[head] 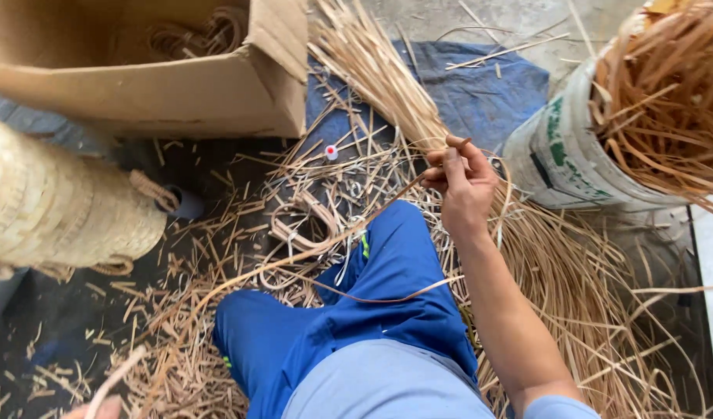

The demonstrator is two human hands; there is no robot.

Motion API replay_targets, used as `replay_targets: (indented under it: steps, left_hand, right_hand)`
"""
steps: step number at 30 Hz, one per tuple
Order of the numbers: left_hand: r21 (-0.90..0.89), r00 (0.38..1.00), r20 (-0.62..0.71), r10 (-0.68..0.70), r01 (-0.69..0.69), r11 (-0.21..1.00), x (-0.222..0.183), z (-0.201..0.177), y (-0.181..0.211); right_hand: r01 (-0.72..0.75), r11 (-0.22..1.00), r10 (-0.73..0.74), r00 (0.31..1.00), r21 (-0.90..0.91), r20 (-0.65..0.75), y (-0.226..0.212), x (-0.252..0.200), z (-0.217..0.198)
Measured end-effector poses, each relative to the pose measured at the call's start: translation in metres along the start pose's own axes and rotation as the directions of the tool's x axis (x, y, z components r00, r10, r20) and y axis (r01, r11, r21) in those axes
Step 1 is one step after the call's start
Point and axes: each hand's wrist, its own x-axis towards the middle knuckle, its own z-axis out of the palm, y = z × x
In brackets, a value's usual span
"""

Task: The person sits on the floor and wraps a thin rattan strip tightly around a bent rattan handle, applying glue from a squeeze bottle to the joint. They pull additional rattan strips from a bucket, wind the strip around the handle, and press and tighten the wrapping by hand.

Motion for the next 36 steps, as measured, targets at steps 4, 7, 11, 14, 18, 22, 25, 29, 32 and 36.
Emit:
replay_targets:
  steps: [4,7,11,14,18,22,25,29,32,36]
  left_hand:
    - [-0.008,0.985,-0.156,-0.079,0.078,0.997,-0.028,0.034,0.206]
    - [-0.076,1.000,-0.007,-0.023,0.023,0.997,-0.053,0.055,0.321]
    - [-0.225,0.978,0.197,0.062,-0.017,0.974,-0.070,0.097,0.403]
    - [-0.390,0.937,0.326,0.128,0.010,0.921,-0.081,0.109,0.424]
    - [-0.514,0.864,0.486,0.128,0.164,0.842,-0.089,0.117,0.436]
    - [-0.468,0.804,0.496,0.329,-0.071,0.881,-0.094,0.116,0.454]
    - [-0.315,0.719,0.461,0.520,-0.415,0.854,-0.090,0.114,0.464]
    - [-0.394,0.826,0.214,0.522,-0.416,0.820,-0.079,0.130,0.431]
    - [-0.577,0.901,0.421,0.106,0.176,0.798,-0.077,0.138,0.403]
    - [-0.504,0.882,0.470,0.045,0.226,0.834,-0.079,0.128,0.408]
  right_hand:
    - [0.215,0.951,-0.142,0.942,-0.220,0.304,-0.020,-0.038,0.025]
    - [0.508,0.763,-0.178,0.759,-0.399,0.626,-0.029,-0.069,0.045]
    - [0.782,0.446,-0.113,0.532,-0.435,0.839,-0.033,-0.106,0.073]
    - [0.648,0.624,0.007,0.555,-0.437,0.832,-0.027,-0.123,0.075]
    - [-0.034,0.836,0.354,0.796,-0.548,0.490,-0.018,-0.122,0.065]
    - [-0.272,0.774,0.572,0.688,-0.572,0.446,-0.024,-0.115,0.067]
    - [-0.255,0.684,0.683,0.553,-0.684,0.477,-0.023,-0.114,0.062]
    - [0.403,0.773,0.295,0.456,-0.490,0.840,-0.034,-0.126,0.068]
    - [0.477,0.811,0.191,0.331,-0.339,0.924,-0.035,-0.135,0.070]
    - [0.514,0.638,0.217,0.595,-0.574,0.774,-0.034,-0.116,0.038]
